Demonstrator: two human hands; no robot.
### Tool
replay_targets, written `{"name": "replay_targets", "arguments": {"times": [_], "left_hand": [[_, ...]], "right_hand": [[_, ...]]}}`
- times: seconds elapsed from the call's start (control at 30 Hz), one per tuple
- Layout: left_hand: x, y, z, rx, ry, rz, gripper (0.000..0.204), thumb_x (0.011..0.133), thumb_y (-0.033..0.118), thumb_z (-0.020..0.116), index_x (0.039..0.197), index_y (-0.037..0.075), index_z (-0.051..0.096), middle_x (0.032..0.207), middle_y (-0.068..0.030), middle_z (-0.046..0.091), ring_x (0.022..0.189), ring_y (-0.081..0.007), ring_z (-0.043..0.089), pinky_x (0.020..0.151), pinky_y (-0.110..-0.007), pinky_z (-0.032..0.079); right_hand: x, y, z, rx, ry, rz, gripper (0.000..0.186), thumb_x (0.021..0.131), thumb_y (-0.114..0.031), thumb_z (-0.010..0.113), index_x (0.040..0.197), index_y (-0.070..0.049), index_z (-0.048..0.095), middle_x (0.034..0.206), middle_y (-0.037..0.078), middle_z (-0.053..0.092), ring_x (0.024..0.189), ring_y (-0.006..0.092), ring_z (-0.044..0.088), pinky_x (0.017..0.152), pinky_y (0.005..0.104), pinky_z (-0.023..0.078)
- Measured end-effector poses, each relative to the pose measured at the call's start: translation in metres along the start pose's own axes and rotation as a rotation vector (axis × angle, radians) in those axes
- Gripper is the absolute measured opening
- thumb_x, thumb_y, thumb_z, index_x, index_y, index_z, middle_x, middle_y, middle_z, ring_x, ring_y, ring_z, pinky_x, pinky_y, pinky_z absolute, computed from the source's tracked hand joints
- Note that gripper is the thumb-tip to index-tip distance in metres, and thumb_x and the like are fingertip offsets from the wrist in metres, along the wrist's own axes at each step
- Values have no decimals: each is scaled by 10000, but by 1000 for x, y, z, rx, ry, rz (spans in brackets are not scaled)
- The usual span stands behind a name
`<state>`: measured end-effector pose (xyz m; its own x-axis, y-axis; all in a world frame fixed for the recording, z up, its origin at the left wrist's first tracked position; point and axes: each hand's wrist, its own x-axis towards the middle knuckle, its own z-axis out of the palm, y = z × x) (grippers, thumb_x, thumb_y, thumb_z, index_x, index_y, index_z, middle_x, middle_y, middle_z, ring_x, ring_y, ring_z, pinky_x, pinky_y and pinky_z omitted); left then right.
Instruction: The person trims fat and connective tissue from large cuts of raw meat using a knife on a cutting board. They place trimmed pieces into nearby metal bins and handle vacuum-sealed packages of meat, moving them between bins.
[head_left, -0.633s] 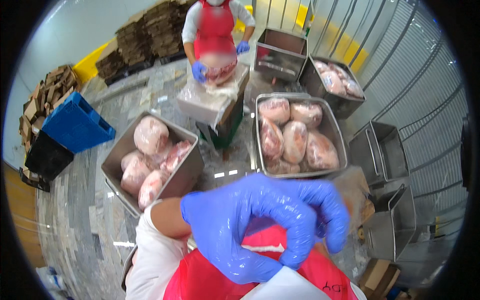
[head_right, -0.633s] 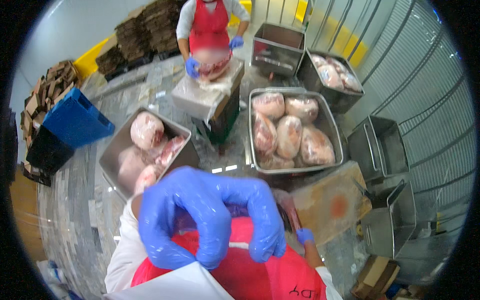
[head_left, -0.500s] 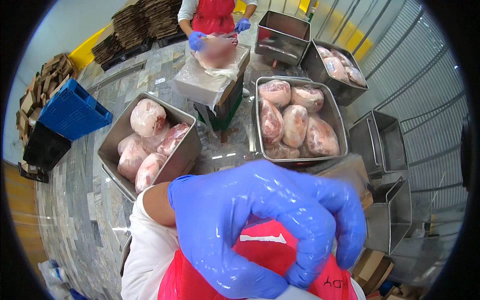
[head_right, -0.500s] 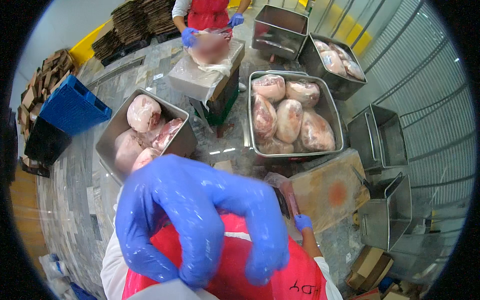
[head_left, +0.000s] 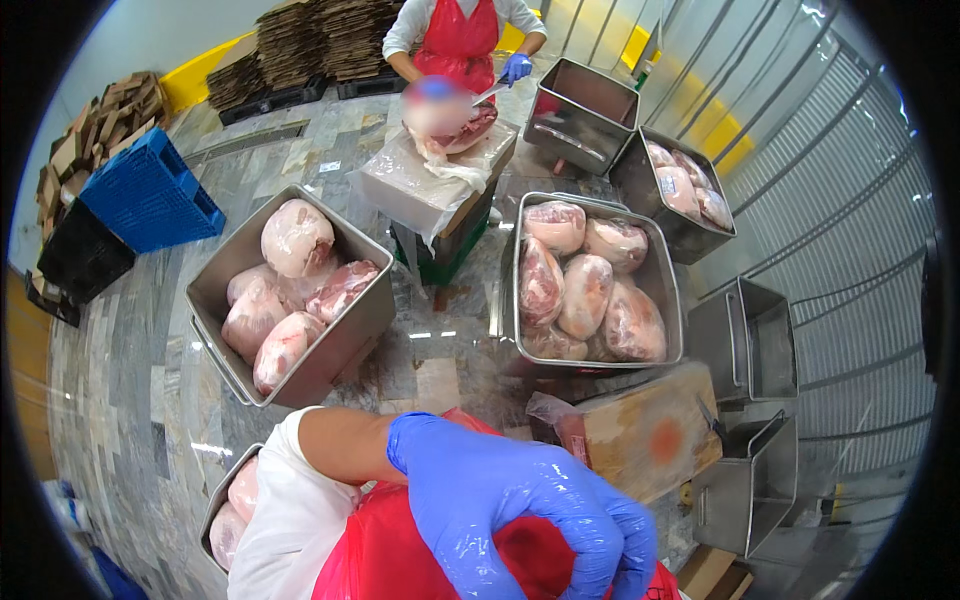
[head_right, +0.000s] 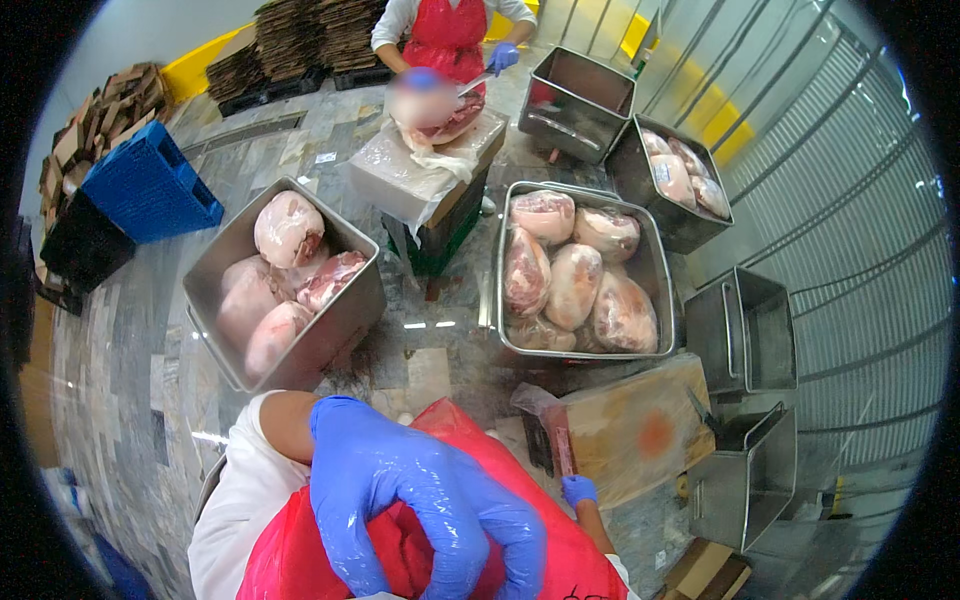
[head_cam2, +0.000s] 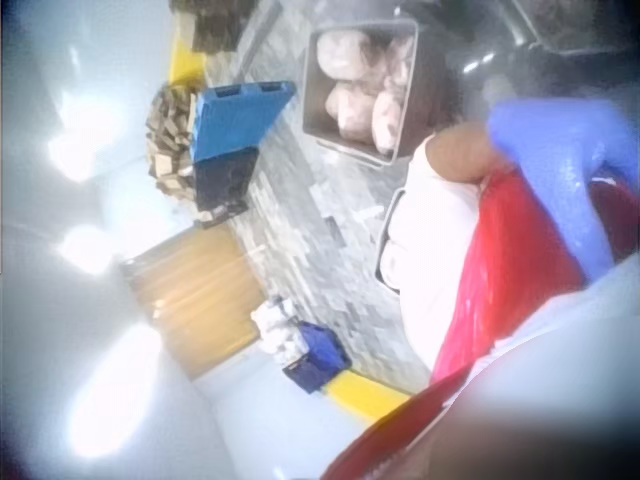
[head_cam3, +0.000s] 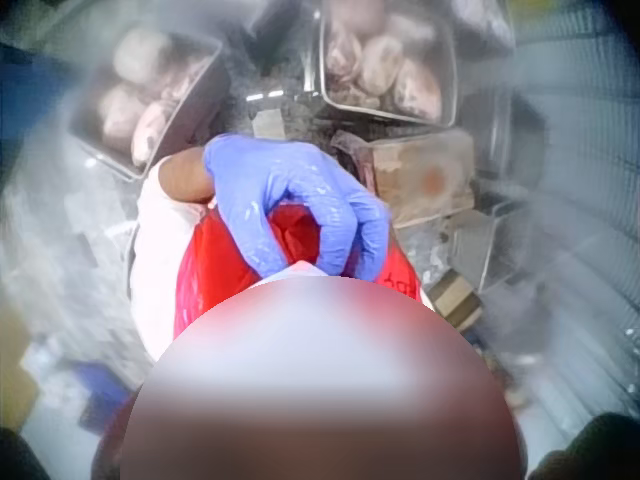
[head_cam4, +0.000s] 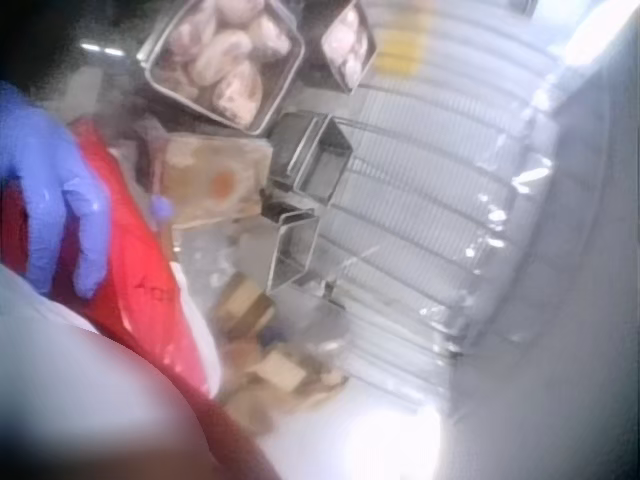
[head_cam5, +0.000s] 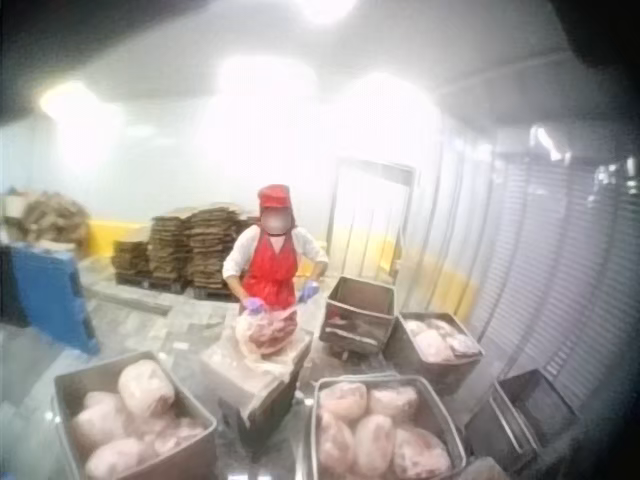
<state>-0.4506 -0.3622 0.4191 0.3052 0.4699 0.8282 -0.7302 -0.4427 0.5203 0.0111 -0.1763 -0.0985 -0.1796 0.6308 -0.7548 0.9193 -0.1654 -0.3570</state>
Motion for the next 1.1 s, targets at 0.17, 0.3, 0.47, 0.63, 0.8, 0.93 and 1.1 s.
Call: {"name": "replay_targets", "arguments": {"times": [0.17, 0.3, 0.47, 0.63, 0.8, 0.93, 1.1], "left_hand": [[-20, 23, 13, 7, 47, 36, 159, 839, 114, 793, 927, -3, 731, 1186, -215, 645, 1061, -322, 637, 946, -407, 490], [13, 14, 14, 64, 46, -72, 112, 839, 97, 771, 896, 7, 735, 1212, -211, 641, 1076, -321, 631, 969, -404, 486], [-20, 19, 4, 123, -97, 13, 162, 869, 188, 763, 930, 56, 693, 1198, -183, 584, 1106, -314, 589, 977, -412, 453], [-16, 23, 4, 223, 25, -128, 248, 885, 206, 760, 1056, 40, 689, 1227, -194, 588, 1155, -335, 575, 1013, -442, 444], [-37, 37, -32, 471, 75, -437, 372, 922, 255, 756, 1205, 22, 691, 1284, -192, 626, 1202, -326, 594, 1069, -459, 438], [-170, -2, -88, 1053, 804, -848, 403, 910, 284, 746, 1219, 31, 689, 1183, -143, 702, 1097, -277, 674, 969, -377, 518], [-462, -79, -79, 1718, 788, -1762, 407, 872, 404, 672, 1051, 39, 686, 1043, -247, 680, 964, -422, 677, 869, -534, 531]], "right_hand": [[12, -3, -42, -341, 20, -111, 419, 909, -403, 606, 916, -16, 766, 791, 142, 733, 708, 214, 717, 675, 388, 574], [16, -12, -15, -154, -58, -50, 416, 917, -404, 609, 926, -20, 769, 796, 143, 735, 721, 237, 718, 705, 393, 574], [27, -1, -45, -267, 27, -130, 428, 921, -415, 594, 931, -23, 765, 812, 165, 735, 739, 272, 723, 714, 412, 571], [23, 6, -16, -210, 34, -134, 436, 925, -420, 575, 933, -26, 760, 831, 193, 735, 761, 310, 731, 720, 434, 565], [6, 1, -11, -303, 30, -142, 439, 920, -412, 550, 927, -29, 763, 826, 198, 732, 758, 327, 730, 718, 460, 558], [35, 31, -29, -302, 47, -212, 414, 913, -388, 554, 893, -23, 749, 829, 206, 727, 757, 340, 728, 711, 465, 555], [6, 8, -7, -184, 76, -215, 376, 915, -351, 564, 848, -26, 740, 798, 189, 723, 700, 318, 716, 668, 457, 556]]}}
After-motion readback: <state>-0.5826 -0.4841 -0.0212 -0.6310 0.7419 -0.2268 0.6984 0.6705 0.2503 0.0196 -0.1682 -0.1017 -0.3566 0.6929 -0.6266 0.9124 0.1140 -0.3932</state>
